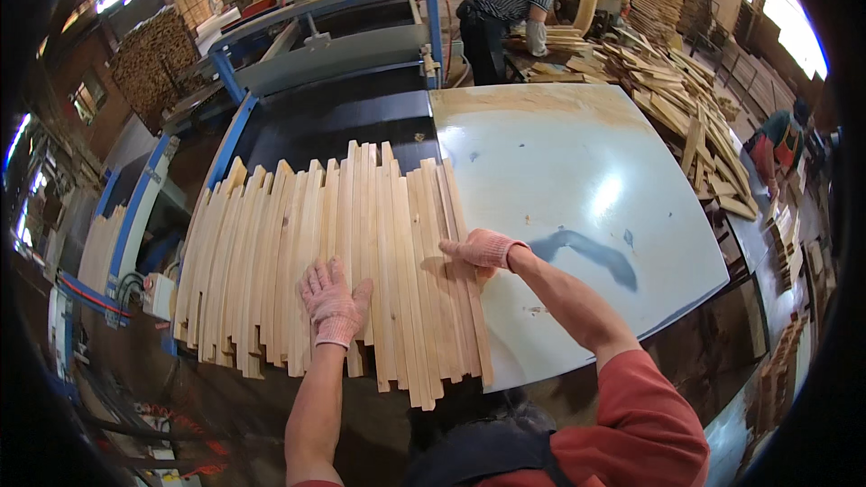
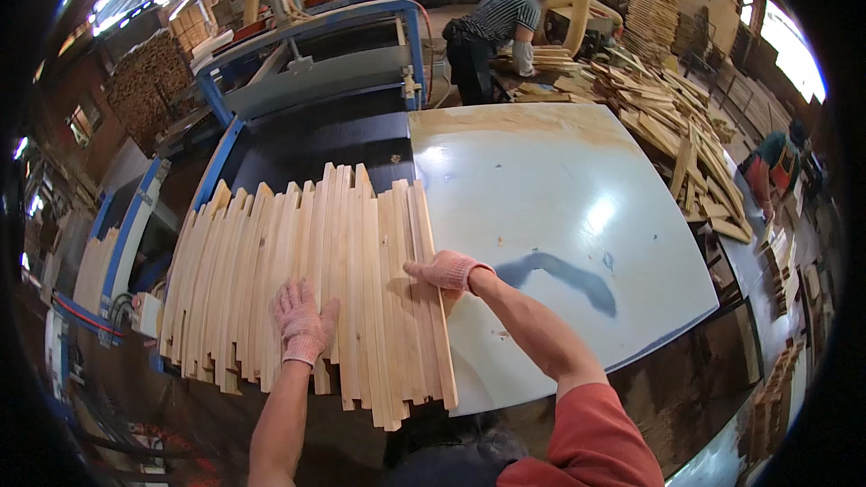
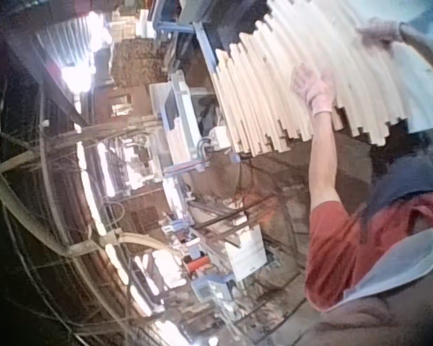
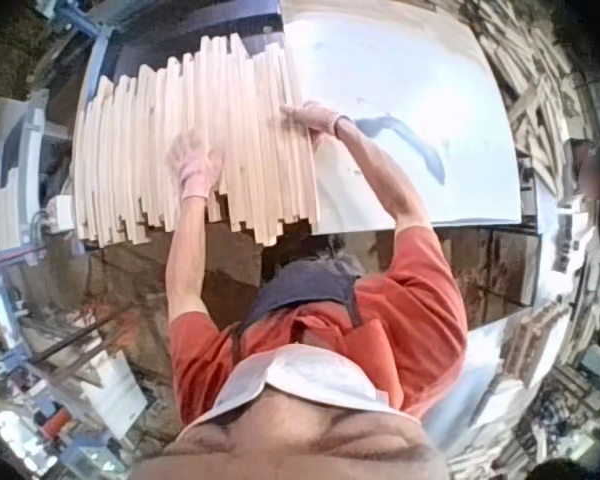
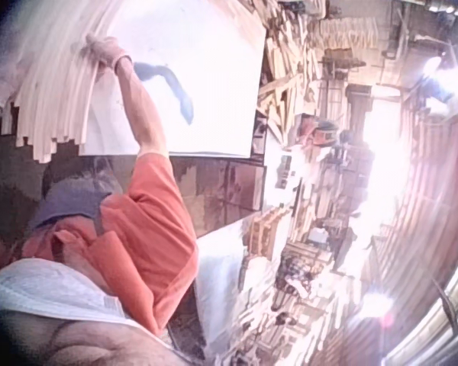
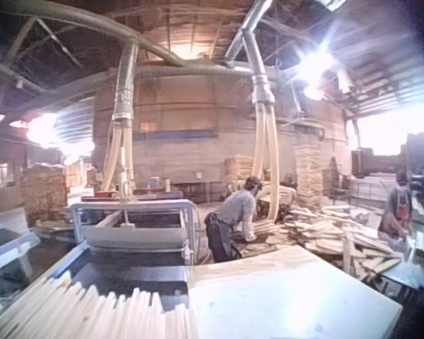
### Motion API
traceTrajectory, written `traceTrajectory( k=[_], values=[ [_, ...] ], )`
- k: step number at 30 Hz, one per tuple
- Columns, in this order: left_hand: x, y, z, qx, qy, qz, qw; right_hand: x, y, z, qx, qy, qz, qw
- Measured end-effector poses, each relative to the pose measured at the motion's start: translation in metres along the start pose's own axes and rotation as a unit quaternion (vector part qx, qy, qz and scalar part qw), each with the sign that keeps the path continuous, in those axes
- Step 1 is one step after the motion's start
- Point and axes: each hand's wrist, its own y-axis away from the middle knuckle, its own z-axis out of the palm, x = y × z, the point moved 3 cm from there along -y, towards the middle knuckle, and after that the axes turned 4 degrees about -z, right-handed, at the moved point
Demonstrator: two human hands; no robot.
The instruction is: The person stacks light-colored wooden planks on a metal table, aligning them into neat piles. They then use a manual pallet jack to lift a large stack of these planks and transport it across the workshop floor.
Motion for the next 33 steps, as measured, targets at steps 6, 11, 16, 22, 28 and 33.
traceTrajectory(
  k=[6,11,16,22,28,33],
  values=[
    [0.003,0.001,0.002,0.022,-0.004,-0.011,1.000,-0.006,0.019,0.005,0.152,0.127,-0.055,0.979],
    [0.004,-0.003,0.006,-0.004,-0.022,-0.009,1.000,0.010,0.018,-0.008,0.139,0.019,-0.057,0.988],
    [0.003,-0.002,0.011,0.005,-0.035,-0.013,0.999,0.036,0.022,-0.040,0.176,-0.040,-0.046,0.983],
    [0.010,0.000,-0.002,-0.009,0.004,-0.010,1.000,0.034,0.062,-0.090,0.194,0.098,0.047,0.975],
    [-0.089,0.001,0.006,0.046,0.215,0.039,0.975,0.035,0.054,-0.066,0.235,0.133,0.040,0.962],
    [-0.244,-0.002,-0.032,0.184,0.170,-0.127,0.960,0.002,0.075,-0.030,0.495,0.234,-0.168,0.820]
  ],
)
